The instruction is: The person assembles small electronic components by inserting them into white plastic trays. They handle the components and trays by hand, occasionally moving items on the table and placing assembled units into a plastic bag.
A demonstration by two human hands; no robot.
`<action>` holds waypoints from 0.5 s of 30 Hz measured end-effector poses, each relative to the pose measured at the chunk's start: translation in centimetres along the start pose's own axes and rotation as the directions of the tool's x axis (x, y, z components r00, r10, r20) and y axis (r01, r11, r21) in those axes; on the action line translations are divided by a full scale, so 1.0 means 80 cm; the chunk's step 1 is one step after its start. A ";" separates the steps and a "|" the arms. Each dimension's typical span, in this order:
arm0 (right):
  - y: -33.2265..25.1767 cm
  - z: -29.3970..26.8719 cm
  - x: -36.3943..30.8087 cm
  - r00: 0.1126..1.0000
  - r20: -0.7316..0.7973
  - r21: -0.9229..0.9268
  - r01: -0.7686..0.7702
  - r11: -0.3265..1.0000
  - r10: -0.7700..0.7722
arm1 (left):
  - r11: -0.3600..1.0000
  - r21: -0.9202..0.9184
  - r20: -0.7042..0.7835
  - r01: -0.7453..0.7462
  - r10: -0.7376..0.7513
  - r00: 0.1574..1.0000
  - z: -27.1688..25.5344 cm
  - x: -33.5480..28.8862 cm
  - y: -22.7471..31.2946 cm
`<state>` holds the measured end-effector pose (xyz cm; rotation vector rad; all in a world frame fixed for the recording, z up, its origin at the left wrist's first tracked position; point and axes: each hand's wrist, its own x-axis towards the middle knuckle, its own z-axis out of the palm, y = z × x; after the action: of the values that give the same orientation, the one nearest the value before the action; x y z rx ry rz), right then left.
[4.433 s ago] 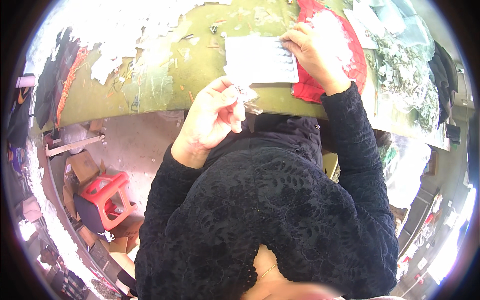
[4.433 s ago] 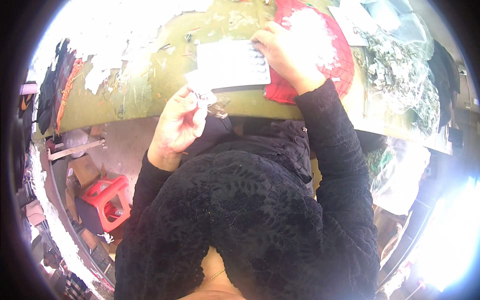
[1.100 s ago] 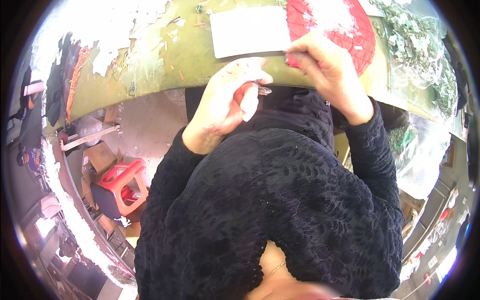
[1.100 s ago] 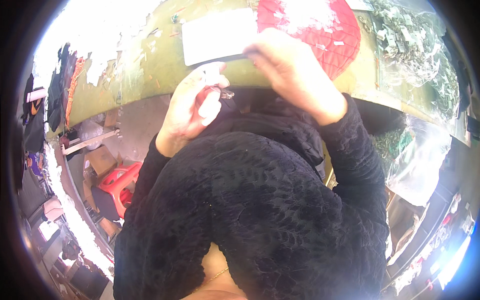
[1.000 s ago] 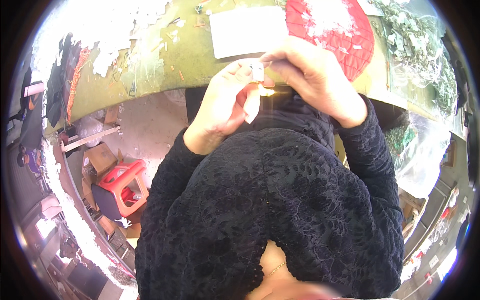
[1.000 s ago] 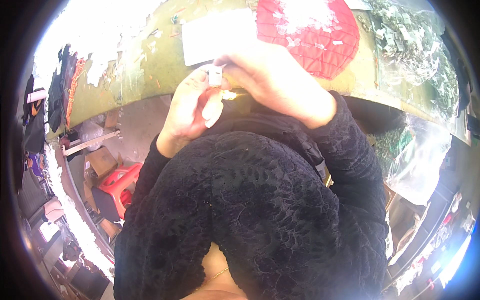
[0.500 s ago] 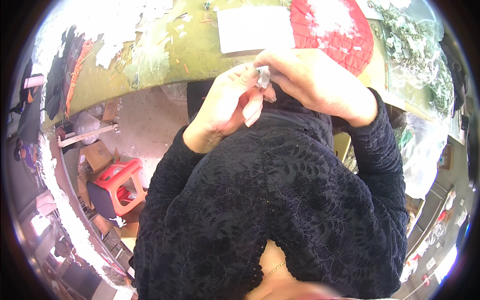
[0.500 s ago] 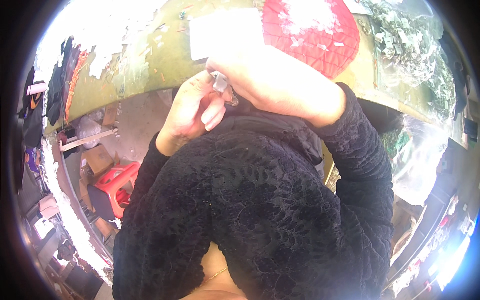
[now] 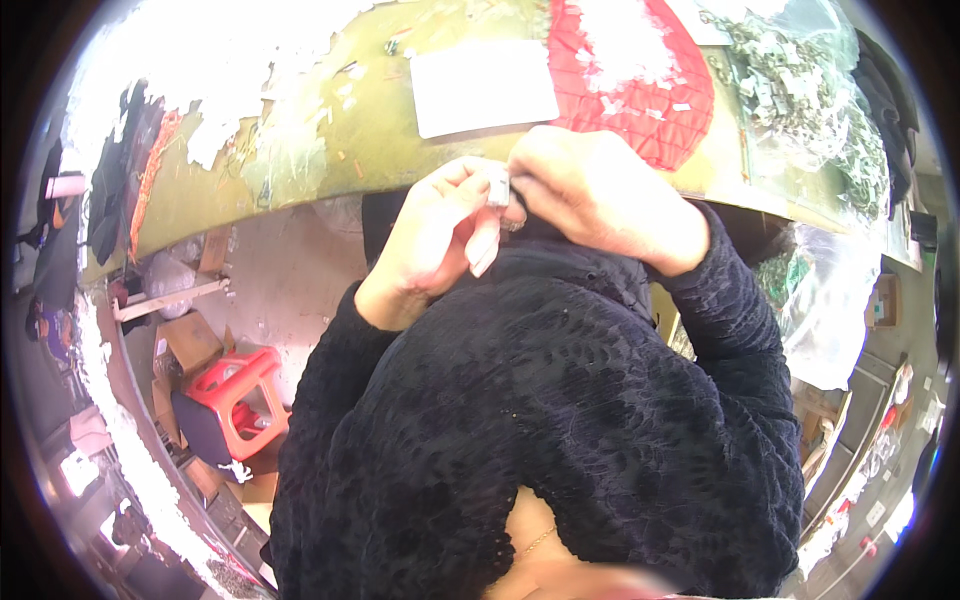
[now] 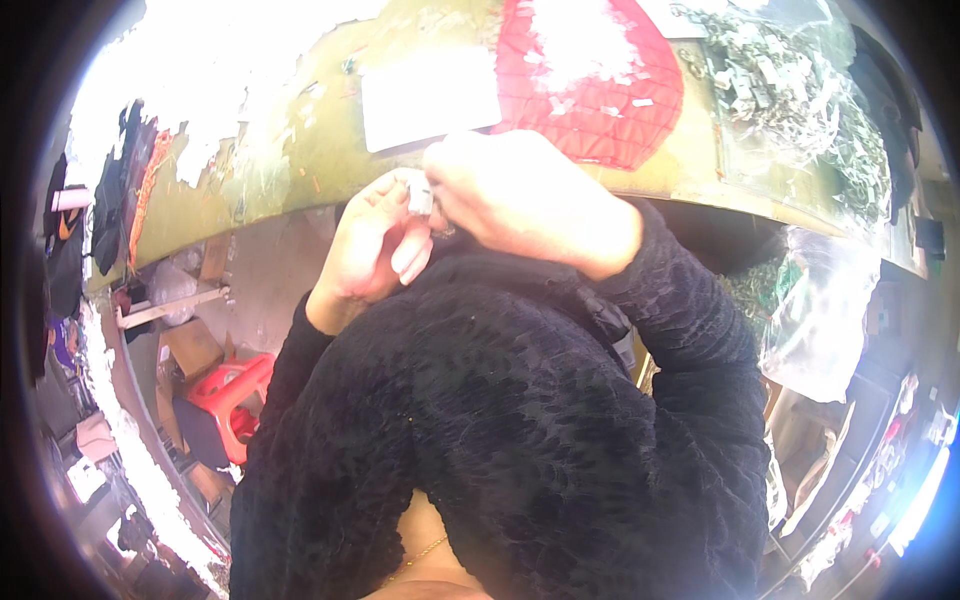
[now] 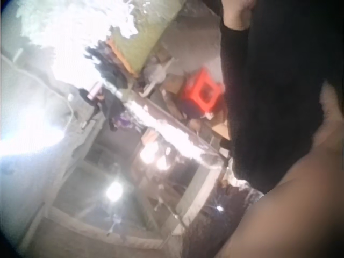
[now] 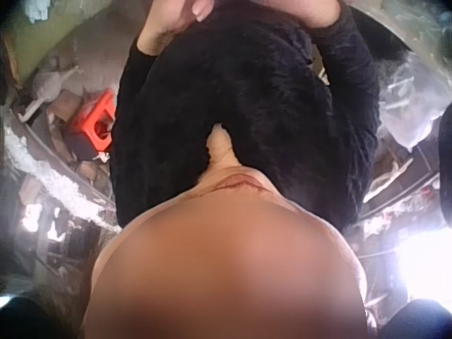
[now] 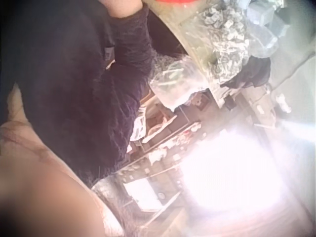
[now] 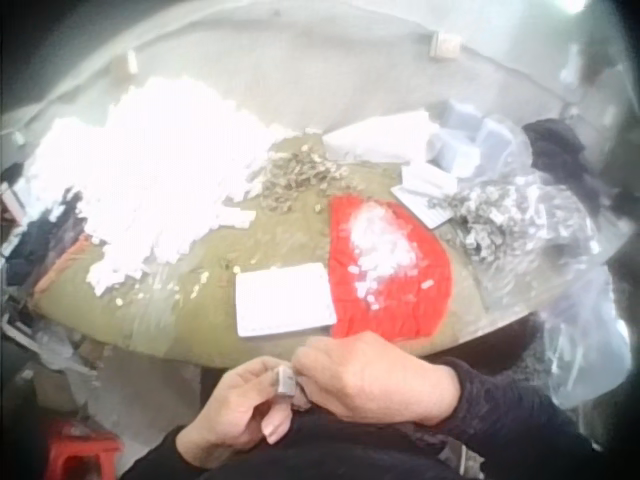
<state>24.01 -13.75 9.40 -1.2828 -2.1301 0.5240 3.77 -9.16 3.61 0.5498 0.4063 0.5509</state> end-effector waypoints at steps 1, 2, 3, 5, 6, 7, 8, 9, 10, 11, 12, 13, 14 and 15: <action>-0.001 0.000 -0.002 1.000 -0.005 -0.028 0.024 0.999 -0.024 | 0.999 0.033 -0.003 0.002 -0.002 1.000 0.000 0.001 -0.001; -0.003 0.001 -0.003 0.999 0.002 -0.059 0.039 0.998 -0.039 | 0.997 0.079 -0.019 0.007 -0.005 1.000 0.001 0.001 -0.003; -0.004 0.001 -0.006 0.999 0.008 -0.096 0.050 0.994 -0.050 | 0.993 0.115 -0.037 0.031 -0.027 0.999 0.002 0.001 -0.004; -0.008 0.008 -0.008 0.993 -0.007 -0.228 0.111 0.967 -0.115 | 0.979 0.195 -0.060 0.060 -0.050 0.997 0.003 0.002 -0.006; -0.010 0.012 -0.008 0.996 -0.032 -0.149 0.078 0.986 -0.084 | 0.976 0.209 -0.086 0.062 -0.045 0.995 0.004 0.003 -0.008; -0.011 0.013 -0.010 1.000 0.012 -0.095 0.015 0.995 -0.014 | 0.978 0.201 -0.101 0.064 -0.045 0.994 0.005 0.004 -0.008; -0.011 0.013 -0.012 1.000 -0.008 -0.099 0.000 0.995 -0.001 | 0.977 0.201 -0.128 0.069 -0.044 0.991 0.006 0.006 -0.008; -0.011 0.014 -0.015 0.995 -0.101 -0.109 0.006 0.994 -0.017 | 0.975 0.208 -0.153 0.081 -0.050 0.987 0.007 0.009 -0.009; -0.008 0.011 -0.017 0.994 -0.105 -0.176 -0.005 0.984 -0.013 | 0.983 0.180 -0.156 0.048 -0.020 0.988 0.009 0.013 -0.008; -0.006 0.010 -0.019 0.995 -0.103 -0.236 -0.021 0.971 -0.004 | 0.985 0.172 -0.131 0.012 0.011 0.991 0.010 0.017 -0.006; -0.005 0.009 -0.020 0.992 -0.121 -0.180 -0.048 0.983 0.026 | 0.985 0.173 -0.170 0.018 0.012 0.985 0.012 0.022 -0.006; -0.003 0.009 -0.022 0.990 -0.141 -0.194 -0.038 0.980 0.011 | 0.987 0.163 -0.199 0.010 0.023 0.980 0.014 0.026 -0.005; -0.003 0.011 -0.023 0.987 -0.158 -0.205 -0.044 0.978 0.011 | 0.988 0.154 -0.196 0.019 0.011 0.981 0.017 0.032 -0.005; -0.001 0.011 -0.025 0.983 -0.181 -0.209 -0.035 0.977 -0.004 | 0.984 0.177 -0.166 0.031 -0.001 0.986 0.020 0.037 -0.006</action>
<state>24.08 -15.61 8.23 -1.4062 -2.0664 0.1804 7.06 -8.36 3.97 0.6750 0.6219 0.5495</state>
